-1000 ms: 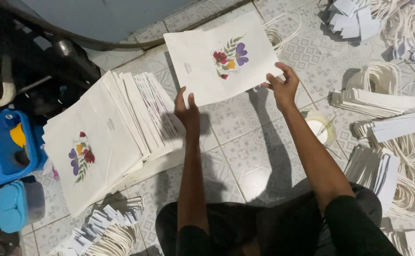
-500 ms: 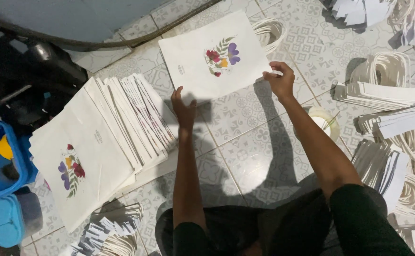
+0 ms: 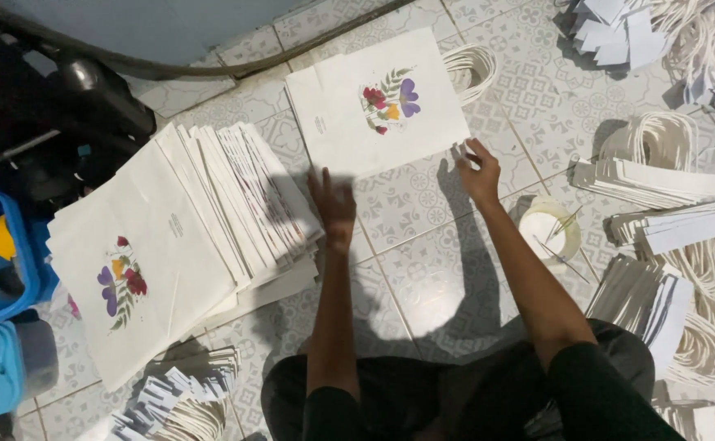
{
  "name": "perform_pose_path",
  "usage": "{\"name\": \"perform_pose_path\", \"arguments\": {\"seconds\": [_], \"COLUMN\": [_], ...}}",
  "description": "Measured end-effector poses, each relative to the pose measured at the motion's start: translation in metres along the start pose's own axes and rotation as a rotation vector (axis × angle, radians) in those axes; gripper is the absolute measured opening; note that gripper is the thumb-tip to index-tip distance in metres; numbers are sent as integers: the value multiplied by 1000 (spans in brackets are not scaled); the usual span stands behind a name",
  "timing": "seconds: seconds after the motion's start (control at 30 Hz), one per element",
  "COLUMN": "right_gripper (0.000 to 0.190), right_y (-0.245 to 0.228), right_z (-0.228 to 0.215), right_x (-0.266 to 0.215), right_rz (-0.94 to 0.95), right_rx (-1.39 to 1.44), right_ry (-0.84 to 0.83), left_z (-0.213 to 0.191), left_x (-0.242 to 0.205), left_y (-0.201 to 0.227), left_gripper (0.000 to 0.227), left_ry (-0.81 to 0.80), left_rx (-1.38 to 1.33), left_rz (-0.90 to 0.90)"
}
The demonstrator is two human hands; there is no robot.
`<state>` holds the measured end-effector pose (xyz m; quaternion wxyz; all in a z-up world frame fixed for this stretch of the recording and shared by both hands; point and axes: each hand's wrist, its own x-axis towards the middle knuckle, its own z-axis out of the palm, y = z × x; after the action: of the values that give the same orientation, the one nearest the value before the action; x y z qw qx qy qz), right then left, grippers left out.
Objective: The person is manually assembling paper bags by applying glue to paper strips and attaching rope handles to the bags.
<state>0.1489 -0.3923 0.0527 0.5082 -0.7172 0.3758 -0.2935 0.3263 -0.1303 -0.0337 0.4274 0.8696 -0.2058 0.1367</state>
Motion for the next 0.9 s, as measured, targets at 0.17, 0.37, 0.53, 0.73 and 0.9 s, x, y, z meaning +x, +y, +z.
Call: {"name": "perform_pose_path", "arguments": {"seconds": [0.17,0.37,0.53,0.73,0.9], "right_gripper": [35,20,21,23,19], "right_y": [54,-23,-24,-69,-155], "right_z": [27,16,17,47,99], "right_x": [-108,-243,-299,-330,-326], "right_rz": [18,-43,-50,-117,-266], "right_rx": [79,21,-17,-13,101], "right_ry": [29,-54,-260,-448,-429], "left_z": [-34,-110,-160,-230,-341], "left_x": [-79,-180,-217,-223,-179], "left_y": [58,109,108,72,39], "left_gripper": [66,32,30,47,27], "left_ry": [68,-138,-367,-400,279], "left_rx": [-289,-249,-257,-495,-236], "left_rz": [-75,21,-15,-417,-468]}}
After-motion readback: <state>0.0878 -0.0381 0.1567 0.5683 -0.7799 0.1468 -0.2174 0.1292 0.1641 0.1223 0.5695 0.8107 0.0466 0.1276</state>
